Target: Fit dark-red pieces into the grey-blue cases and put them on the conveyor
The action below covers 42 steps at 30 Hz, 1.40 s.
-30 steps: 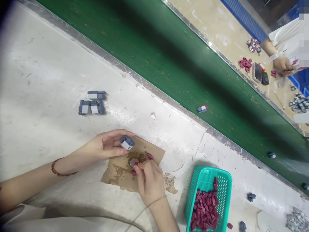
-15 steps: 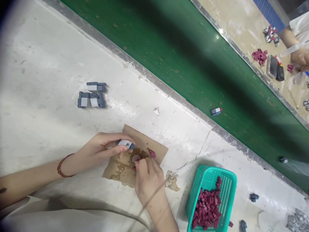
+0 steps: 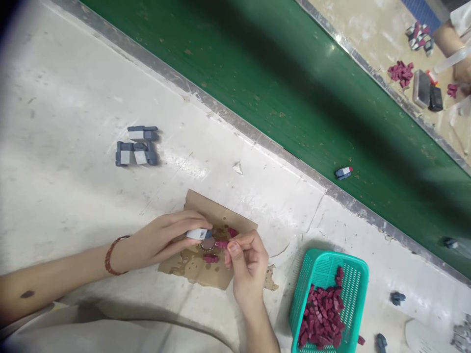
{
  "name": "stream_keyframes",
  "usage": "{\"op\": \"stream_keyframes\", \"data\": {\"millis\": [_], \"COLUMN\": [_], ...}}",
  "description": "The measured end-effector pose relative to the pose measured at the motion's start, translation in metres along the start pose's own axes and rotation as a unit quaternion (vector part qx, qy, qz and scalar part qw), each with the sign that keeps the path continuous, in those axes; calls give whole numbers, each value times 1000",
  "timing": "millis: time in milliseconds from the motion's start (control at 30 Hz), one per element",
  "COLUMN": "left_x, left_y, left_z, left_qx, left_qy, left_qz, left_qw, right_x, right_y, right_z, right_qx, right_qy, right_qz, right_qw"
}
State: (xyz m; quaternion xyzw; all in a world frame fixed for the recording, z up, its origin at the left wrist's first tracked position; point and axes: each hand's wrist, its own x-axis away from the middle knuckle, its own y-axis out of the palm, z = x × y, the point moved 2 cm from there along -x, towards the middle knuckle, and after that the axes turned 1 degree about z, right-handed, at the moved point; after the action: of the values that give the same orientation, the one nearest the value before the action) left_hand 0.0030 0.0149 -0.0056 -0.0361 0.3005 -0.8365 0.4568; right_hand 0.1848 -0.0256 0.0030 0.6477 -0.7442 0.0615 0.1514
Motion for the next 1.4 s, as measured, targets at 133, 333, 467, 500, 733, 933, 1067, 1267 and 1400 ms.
{"op": "stream_keyframes", "data": {"millis": [133, 333, 467, 500, 733, 933, 1067, 1267, 1400], "left_x": [-1, -2, -4, -3, -2, -2, -1, -1, 3], "left_y": [4, 6, 5, 5, 5, 2, 3, 0, 2], "left_z": [2, 5, 5, 4, 4, 7, 6, 6, 7], "left_qx": [-30, -54, -55, -57, -63, -66, -47, -37, -9], "left_qy": [32, 60, 63, 65, 73, 76, 70, 75, 66], "left_qz": [-25, -11, -12, -13, -22, -1, -15, -43, -46], "left_qw": [999, 997, 996, 996, 995, 995, 996, 996, 997], "right_x": [-1, -1, 0, 1, 6, 7, 4, 5, 8], "right_y": [5, 12, 13, 14, 16, 9, 9, 16, 16], "right_z": [0, -5, -2, -1, 1, -4, -10, -14, -20], "right_qx": [-44, -21, -6, -3, 83, 282, 420, 481, 503], "right_qy": [-3, -3, 0, -2, -39, -147, -267, -274, -263], "right_qz": [-5, -23, -30, -31, -36, -75, -135, -168, -161], "right_qw": [999, 1000, 1000, 1000, 995, 945, 857, 816, 808]}}
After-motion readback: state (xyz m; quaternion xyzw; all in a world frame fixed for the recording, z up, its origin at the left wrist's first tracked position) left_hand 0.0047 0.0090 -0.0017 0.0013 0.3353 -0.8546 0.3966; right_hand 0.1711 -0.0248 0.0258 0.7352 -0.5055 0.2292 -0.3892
